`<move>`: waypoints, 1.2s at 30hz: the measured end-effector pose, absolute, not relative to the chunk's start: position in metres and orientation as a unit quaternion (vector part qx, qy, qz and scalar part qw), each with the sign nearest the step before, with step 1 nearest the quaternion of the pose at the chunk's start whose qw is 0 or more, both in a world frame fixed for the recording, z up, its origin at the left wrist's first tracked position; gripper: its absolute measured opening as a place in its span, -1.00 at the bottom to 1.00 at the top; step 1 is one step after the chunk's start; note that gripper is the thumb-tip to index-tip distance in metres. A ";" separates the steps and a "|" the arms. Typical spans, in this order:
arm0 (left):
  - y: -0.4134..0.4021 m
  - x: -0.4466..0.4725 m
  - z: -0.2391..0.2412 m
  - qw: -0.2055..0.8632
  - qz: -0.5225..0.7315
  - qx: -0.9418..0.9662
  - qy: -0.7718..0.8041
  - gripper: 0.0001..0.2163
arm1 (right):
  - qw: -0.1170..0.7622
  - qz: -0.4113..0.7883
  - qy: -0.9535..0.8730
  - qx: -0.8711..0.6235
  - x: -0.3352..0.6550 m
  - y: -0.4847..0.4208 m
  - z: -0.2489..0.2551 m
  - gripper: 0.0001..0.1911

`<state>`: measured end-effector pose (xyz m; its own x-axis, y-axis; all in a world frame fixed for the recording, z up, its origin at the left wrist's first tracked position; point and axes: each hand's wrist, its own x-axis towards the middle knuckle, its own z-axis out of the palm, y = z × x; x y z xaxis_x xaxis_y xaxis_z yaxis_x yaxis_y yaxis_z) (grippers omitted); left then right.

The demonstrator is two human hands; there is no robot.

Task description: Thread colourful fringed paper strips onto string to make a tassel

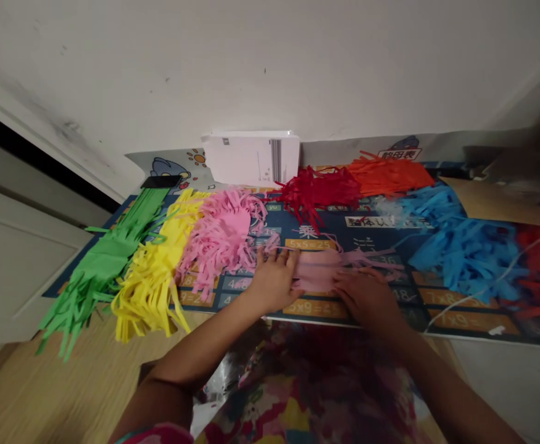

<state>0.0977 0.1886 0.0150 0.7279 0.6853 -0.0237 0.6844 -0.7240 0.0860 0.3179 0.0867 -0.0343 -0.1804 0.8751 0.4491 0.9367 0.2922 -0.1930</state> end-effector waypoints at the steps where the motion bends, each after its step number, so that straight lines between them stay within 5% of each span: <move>1: 0.186 0.095 0.017 0.036 0.016 0.925 0.377 -0.25 | 0.247 -0.067 -0.772 -0.582 0.319 0.087 -0.032 -0.77; 8: 0.171 0.084 0.003 0.085 0.082 0.962 0.246 -0.76 | 0.206 0.031 -0.804 -0.557 0.330 0.095 -0.026 -0.77; 14: 0.201 0.085 0.004 0.194 0.091 0.905 0.368 -0.78 | 0.173 0.179 -0.735 -0.631 0.347 0.131 -0.019 -0.74; 20: 0.216 0.109 0.008 0.138 0.029 0.876 0.461 -0.74 | 0.043 0.103 -0.696 -0.710 0.329 0.159 -0.008 -0.72; 36: 0.222 0.120 -0.002 0.098 0.002 0.876 0.472 -0.68 | 0.101 0.092 -0.657 -0.741 0.327 0.156 -0.022 -0.70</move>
